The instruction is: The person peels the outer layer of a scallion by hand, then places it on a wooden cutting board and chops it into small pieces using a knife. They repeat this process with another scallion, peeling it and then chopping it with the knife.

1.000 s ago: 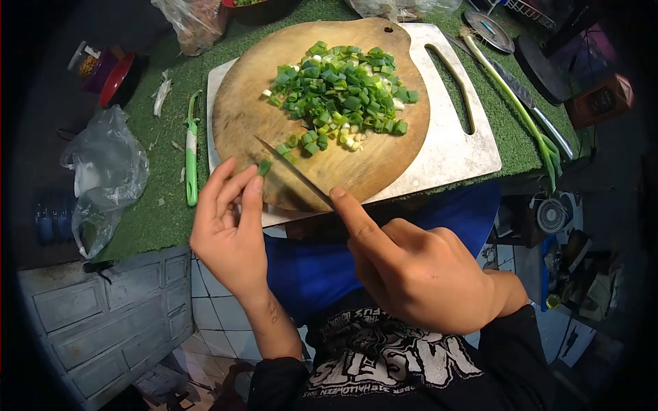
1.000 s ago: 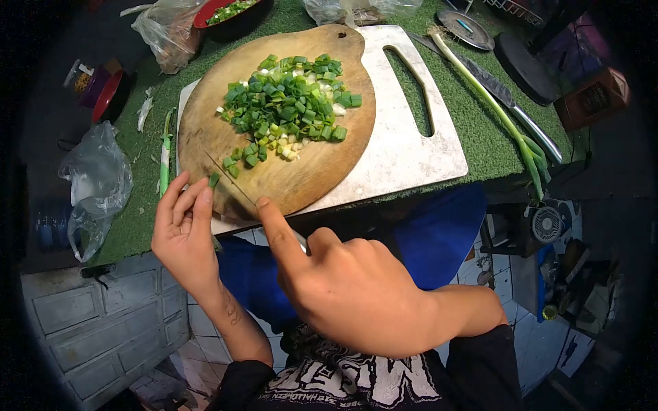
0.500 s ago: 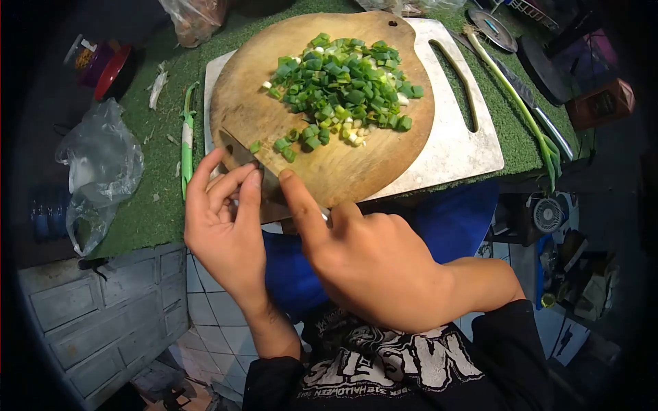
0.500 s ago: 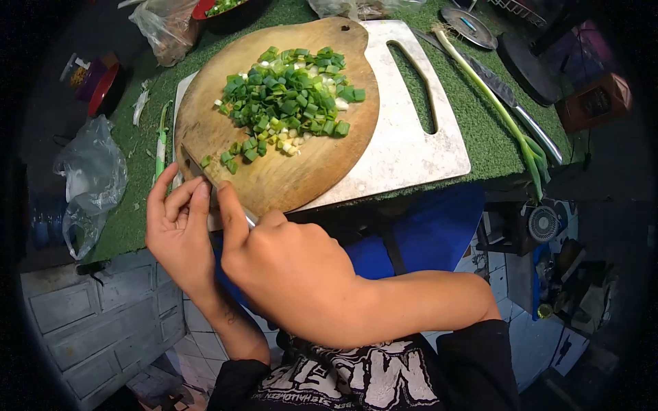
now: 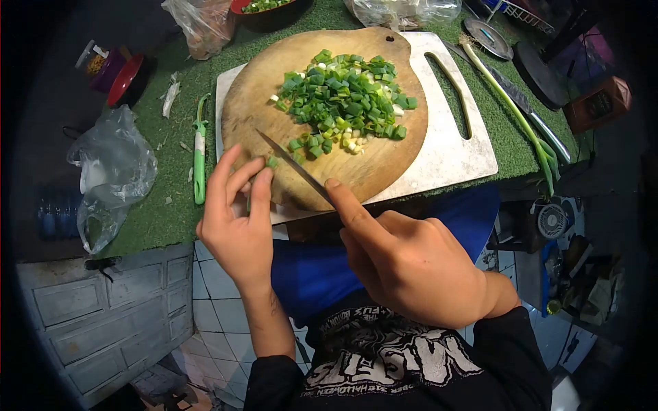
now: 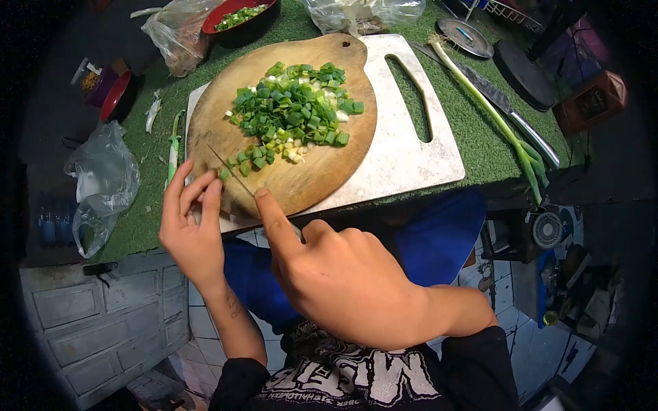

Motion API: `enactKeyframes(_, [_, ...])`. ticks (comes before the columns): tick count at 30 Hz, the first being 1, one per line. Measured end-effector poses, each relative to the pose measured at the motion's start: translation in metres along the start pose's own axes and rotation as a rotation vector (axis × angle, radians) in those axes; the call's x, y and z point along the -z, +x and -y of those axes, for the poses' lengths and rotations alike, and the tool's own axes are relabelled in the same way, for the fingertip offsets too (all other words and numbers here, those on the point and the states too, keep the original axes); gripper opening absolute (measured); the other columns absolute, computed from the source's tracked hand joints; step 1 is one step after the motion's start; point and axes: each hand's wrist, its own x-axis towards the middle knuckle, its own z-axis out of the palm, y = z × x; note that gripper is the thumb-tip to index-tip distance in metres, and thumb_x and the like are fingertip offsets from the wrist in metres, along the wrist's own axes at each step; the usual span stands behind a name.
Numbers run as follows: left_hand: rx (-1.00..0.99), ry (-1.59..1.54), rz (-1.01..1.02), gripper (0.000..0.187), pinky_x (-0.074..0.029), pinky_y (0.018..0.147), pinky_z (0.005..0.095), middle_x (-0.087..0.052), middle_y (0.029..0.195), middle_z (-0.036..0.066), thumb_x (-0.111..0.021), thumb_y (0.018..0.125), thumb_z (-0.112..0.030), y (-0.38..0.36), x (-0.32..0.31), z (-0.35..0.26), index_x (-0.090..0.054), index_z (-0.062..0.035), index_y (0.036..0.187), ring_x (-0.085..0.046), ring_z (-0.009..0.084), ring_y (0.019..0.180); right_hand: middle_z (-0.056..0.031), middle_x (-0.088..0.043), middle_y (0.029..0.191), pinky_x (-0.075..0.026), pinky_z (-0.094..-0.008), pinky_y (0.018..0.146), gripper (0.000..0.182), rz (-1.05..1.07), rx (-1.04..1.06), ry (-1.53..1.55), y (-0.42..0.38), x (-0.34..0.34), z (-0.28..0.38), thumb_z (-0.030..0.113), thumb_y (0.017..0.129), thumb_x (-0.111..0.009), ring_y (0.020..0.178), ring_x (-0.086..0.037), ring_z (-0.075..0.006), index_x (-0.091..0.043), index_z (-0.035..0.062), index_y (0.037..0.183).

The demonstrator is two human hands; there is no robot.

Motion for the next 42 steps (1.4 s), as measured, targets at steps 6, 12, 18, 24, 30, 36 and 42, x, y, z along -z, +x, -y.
enactKeyframes(6, [0.138,-0.108,-0.020,0.049,-0.053,0.076,0.0258,-0.073,0.092,0.011,-0.071,0.085,0.007,-0.002,0.004,-0.003,-0.055,0.0057,0.132,-0.064,0.0104,0.080,-0.0093,-0.056,0.060,-0.047,-0.0385,0.044,0.066,0.051,0.018,0.015,0.002,-0.002,-0.001,0.001,0.083,-0.068,0.047,-0.057,-0.0249,-0.043,-0.0040,0.144])
enactKeyframes(12, [0.086,-0.034,0.023,0.055,-0.052,0.081,0.0253,-0.071,0.093,0.013,-0.069,0.086,0.008,-0.003,0.007,-0.005,-0.048,0.0090,0.136,-0.063,0.0115,0.087,-0.0069,-0.053,0.059,-0.046,-0.0362,0.042,0.066,0.070,0.031,-0.006,0.005,-0.003,-0.002,0.001,0.082,-0.069,0.046,-0.055,-0.0209,-0.045,-0.0033,0.143])
enactKeyframes(18, [0.219,-0.137,0.024,0.058,-0.051,0.084,0.0256,-0.071,0.095,0.013,-0.067,0.087,0.008,0.000,0.008,-0.010,-0.043,0.0090,0.140,-0.064,0.0131,0.091,-0.0049,-0.049,0.058,-0.043,-0.0360,0.040,0.067,0.123,0.039,-0.064,0.004,0.002,-0.004,0.002,0.081,-0.070,0.044,-0.052,-0.0189,-0.046,-0.0017,0.144])
enactKeyframes(24, [0.248,-0.100,0.057,0.058,-0.048,0.088,0.0236,-0.070,0.098,0.012,-0.067,0.089,0.007,-0.001,0.010,-0.006,-0.041,0.0080,0.140,-0.063,0.0107,0.093,-0.0052,-0.050,0.060,-0.043,-0.0354,0.039,0.065,0.160,0.061,-0.125,0.026,-0.006,-0.003,0.005,0.082,-0.070,0.043,-0.052,-0.0183,-0.047,-0.0019,0.143])
enactKeyframes(30, [0.261,-0.172,0.007,0.057,-0.049,0.084,0.0242,-0.070,0.095,0.012,-0.068,0.086,0.008,-0.003,0.007,-0.006,-0.044,0.0085,0.138,-0.063,0.0123,0.089,-0.0058,-0.050,0.059,-0.045,-0.0367,0.040,0.064,0.104,0.036,-0.181,0.025,-0.015,0.006,0.007,0.084,-0.069,0.043,-0.052,-0.0198,-0.046,-0.0029,0.143])
enactKeyframes(36, [0.219,-0.196,-0.043,0.059,-0.049,0.077,0.0223,-0.070,0.095,0.013,-0.071,0.084,0.009,0.002,0.006,-0.003,-0.045,0.0068,0.137,-0.062,0.0118,0.087,-0.0060,-0.051,0.058,-0.046,-0.0364,0.043,0.065,0.094,-0.012,-0.073,0.006,0.007,-0.006,0.001,0.082,-0.068,0.045,-0.053,-0.0203,-0.046,-0.0015,0.143])
enactKeyframes(42, [0.209,-0.195,-0.056,0.063,-0.052,0.076,0.0239,-0.071,0.093,0.015,-0.071,0.084,0.010,-0.003,0.006,-0.003,-0.043,0.0071,0.140,-0.065,0.0136,0.086,-0.0056,-0.051,0.058,-0.045,-0.0357,0.043,0.066,0.082,0.050,-0.027,0.003,0.000,-0.001,0.000,0.081,-0.069,0.046,-0.053,-0.0190,-0.046,-0.0038,0.142])
